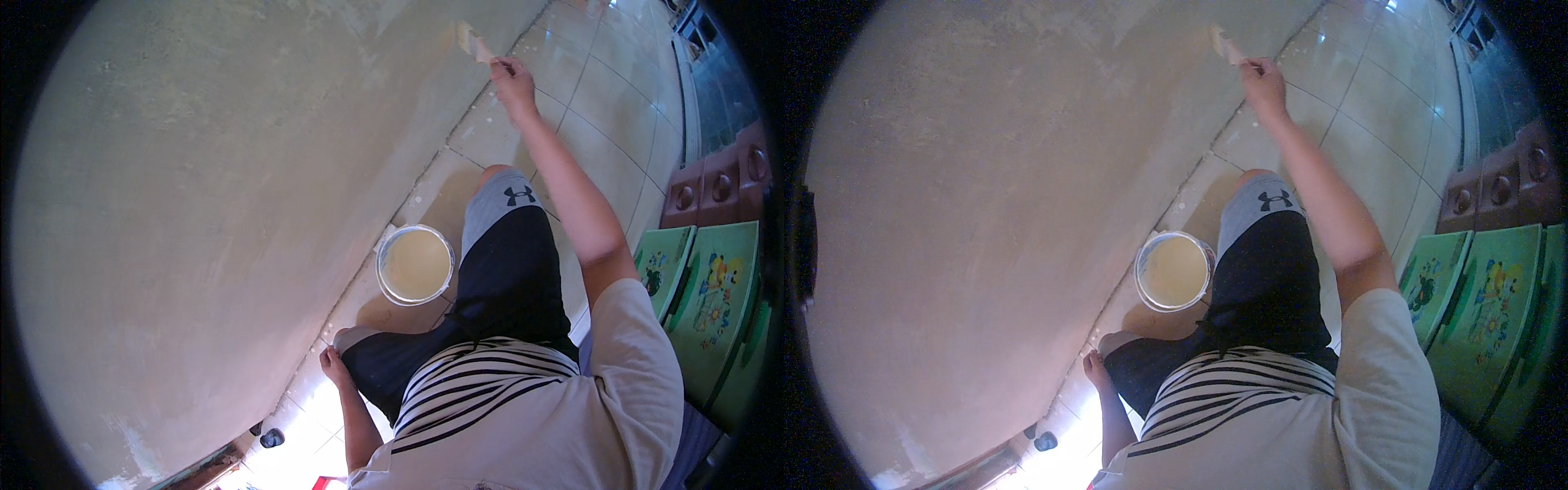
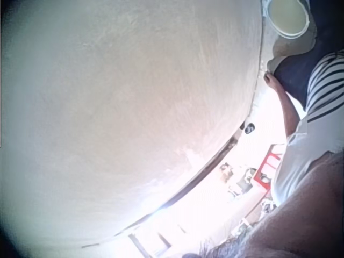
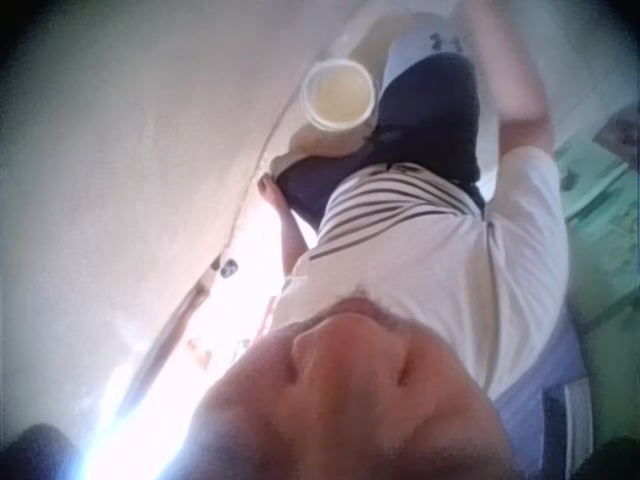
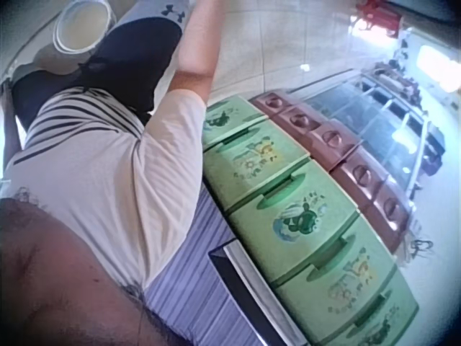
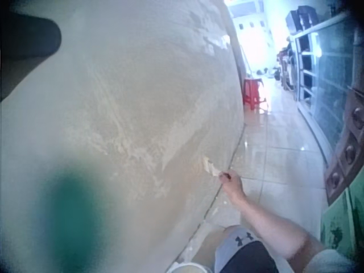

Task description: The person paints the lower edge of an indoor wall using a paintbrush and a bucket of paint.

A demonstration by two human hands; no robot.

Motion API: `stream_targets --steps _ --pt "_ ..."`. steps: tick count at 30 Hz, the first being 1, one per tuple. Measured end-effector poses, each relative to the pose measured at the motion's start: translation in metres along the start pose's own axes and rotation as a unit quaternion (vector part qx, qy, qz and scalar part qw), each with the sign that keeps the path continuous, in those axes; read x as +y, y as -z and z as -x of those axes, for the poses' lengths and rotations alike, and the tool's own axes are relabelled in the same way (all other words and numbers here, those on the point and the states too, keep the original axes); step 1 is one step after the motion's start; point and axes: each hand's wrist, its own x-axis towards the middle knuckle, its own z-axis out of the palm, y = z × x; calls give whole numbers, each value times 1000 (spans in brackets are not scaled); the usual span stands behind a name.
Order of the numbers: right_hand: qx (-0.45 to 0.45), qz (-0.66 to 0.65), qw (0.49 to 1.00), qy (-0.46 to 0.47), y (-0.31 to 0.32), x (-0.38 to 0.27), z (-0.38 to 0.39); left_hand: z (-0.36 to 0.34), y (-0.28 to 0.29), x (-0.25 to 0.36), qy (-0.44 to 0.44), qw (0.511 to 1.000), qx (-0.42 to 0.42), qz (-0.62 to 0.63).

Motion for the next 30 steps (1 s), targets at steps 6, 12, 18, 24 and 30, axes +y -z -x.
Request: stream_targets --steps 6,12,18,24,30 --pt "-104 86 988 77 -42 -15 118 4 2 -3 -16 1000 9 13" --pt "-328 144 933 19 -9 -48 186 5 6 5 -13 999 14 -34" --pt "-576 256 759 162 -13 -38 228 5 -6 11 -15 999 28 -24" --pt "-658 406 601 202 -54 17 282 2 -2 1 -28 998 40 -37" --pt "-665 425 570 229 -74 55 299 2 -3 -2 -16 998 53 -36"
